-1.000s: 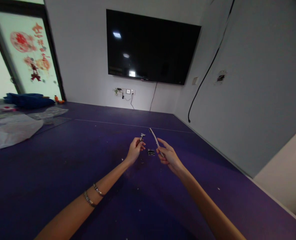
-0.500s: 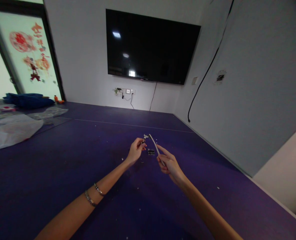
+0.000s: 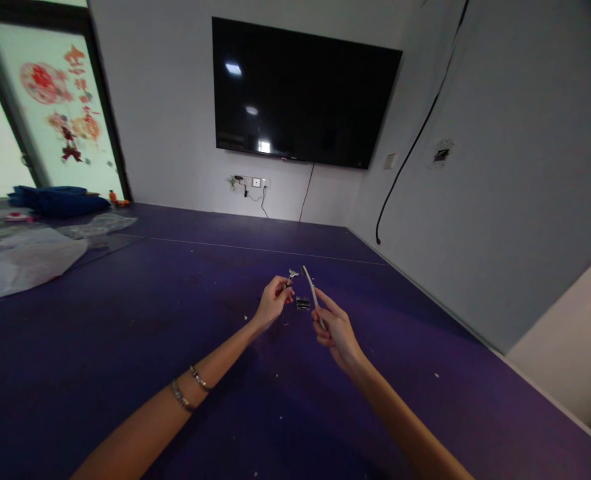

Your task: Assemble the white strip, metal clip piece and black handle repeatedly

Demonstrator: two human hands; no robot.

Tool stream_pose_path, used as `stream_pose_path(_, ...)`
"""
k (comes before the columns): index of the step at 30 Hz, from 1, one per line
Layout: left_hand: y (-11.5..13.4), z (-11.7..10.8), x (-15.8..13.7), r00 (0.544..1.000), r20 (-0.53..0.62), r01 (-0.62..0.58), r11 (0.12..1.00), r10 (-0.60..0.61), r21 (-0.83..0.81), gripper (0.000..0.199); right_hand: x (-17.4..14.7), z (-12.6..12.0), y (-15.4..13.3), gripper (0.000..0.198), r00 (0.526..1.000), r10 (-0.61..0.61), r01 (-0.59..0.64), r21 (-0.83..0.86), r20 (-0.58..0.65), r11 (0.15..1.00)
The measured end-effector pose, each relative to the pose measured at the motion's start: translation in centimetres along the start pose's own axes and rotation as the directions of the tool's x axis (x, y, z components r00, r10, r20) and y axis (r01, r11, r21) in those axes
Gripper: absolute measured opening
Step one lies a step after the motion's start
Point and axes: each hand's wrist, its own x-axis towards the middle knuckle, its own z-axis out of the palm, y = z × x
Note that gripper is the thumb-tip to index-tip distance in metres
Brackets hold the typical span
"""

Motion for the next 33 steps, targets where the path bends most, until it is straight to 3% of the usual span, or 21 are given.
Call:
stream_pose_path(6,-0.2,-0.1,0.0,0.999,-0.032,-0.002,1.0,0.002,0.003,0.015,-0.8,0.6,1.6,0.062,0.999,0.027,-0.027,-0.013,0.019,1.0)
stream_pose_path(10,-0.2,0.0,-0.1,1.0,-0.021,0.007,1.0,-0.007,0.003,0.015,-0.4,0.6,1.2,0.064,0.999,-0.046,0.046,0.016,-0.028,0.999)
stream_pose_path(16,0.1,0.3,-0.3,1.0,-0.005,-0.004,1.0,0.005,0.027,0.011,-0.5,0.4,1.7,0.063,1.0,-0.026,0.026,-0.014,-0.012,1.0)
stream_pose_path(21,-0.1,0.3,-0.4,1.0,0.005,-0.008,0.999,0.007,0.044,0.008,-0.5,0.2,1.7,0.063,0.996,-0.076,0.076,0.007,-0.037,0.997)
stream_pose_path(33,-0.3,0.7,-0.8,0.999,0.053,0.007,0.999,-0.009,0.043,0.009,-0.9,0.0,1.2,0.063,0.998,-0.035,0.037,0.057,-0.047,0.998)
